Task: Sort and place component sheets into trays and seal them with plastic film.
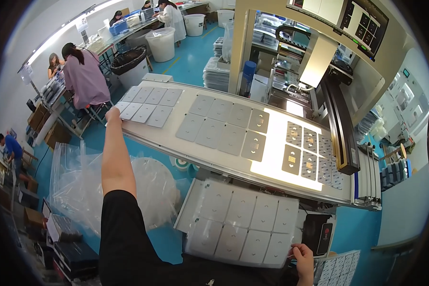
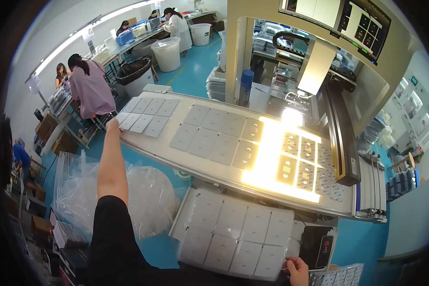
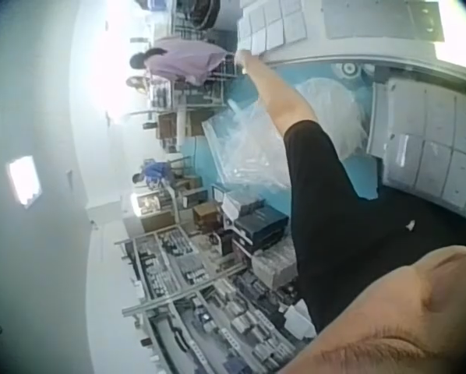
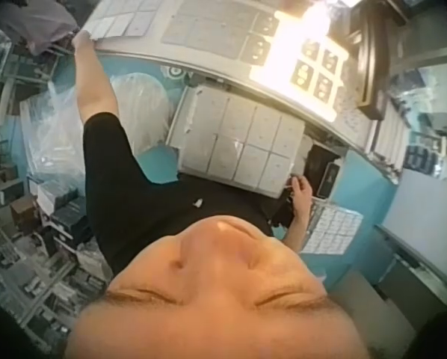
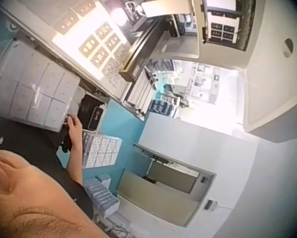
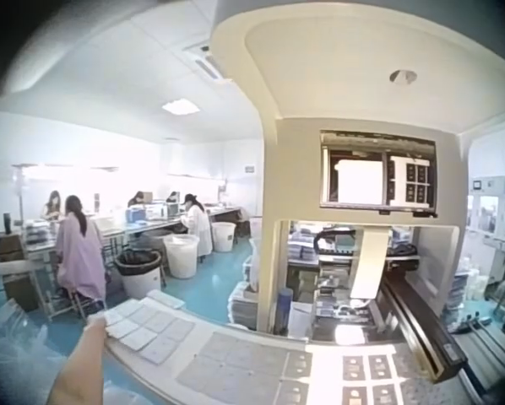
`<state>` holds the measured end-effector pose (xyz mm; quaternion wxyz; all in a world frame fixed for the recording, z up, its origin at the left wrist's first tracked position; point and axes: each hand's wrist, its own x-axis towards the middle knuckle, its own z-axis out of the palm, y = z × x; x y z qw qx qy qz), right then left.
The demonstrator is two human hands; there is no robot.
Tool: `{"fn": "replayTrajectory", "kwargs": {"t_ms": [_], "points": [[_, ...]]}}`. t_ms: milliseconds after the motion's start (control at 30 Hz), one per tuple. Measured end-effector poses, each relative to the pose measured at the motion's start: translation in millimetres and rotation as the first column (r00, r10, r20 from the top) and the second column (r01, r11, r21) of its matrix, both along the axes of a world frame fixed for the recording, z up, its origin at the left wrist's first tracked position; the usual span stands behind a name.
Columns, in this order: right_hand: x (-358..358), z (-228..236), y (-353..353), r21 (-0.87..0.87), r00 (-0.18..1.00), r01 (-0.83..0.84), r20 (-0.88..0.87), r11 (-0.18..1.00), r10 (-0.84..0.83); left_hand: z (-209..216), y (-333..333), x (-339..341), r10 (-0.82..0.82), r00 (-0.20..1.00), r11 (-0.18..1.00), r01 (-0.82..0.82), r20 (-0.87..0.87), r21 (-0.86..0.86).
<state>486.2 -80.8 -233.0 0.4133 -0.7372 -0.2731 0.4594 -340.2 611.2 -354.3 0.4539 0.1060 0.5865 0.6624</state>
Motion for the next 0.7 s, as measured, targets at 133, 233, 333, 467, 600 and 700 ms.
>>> {"fn": "replayTrajectory", "kwargs": {"t_ms": [133,233,333,467,600,700], "points": [[-2.2,-1.8,2.6,0.012,0.999,-0.031,-0.008,0.999,0.031,36.6,-31.8,8.7,-0.004,0.889,0.978,-0.093,-0.458,-0.189],[8.2,-27.3,4.6,0.053,0.994,-0.105,-0.008,0.993,0.105,78.6,-34.5,-65.1,-0.696,-0.438,0.718,-0.408,-0.569,-0.564],[4.5,-17.0,-5.2,0.011,0.999,-0.042,0.035,0.999,0.042,30.7,-20.3,-30.4,-0.687,-0.402,0.726,-0.355,-0.605,-0.589],[16.9,-34.4,-5.3,0.012,0.996,-0.033,-0.083,0.999,0.034,30.2,-4.5,-94.2,-0.634,-0.320,0.760,-0.428,-0.705,-0.489],[14.2,-26.5,0.3,-0.022,0.997,-0.058,-0.054,0.998,0.057,47.8,-3.2,-100.6,-0.286,0.004,0.958,0.032,-0.958,-0.286],[-0.5,-9.2,6.5,-0.079,0.999,-0.039,0.025,0.996,0.041,41.1,-31.0,-13.5,-0.117,0.408,0.772,-0.536,-0.906,-0.341]]}}
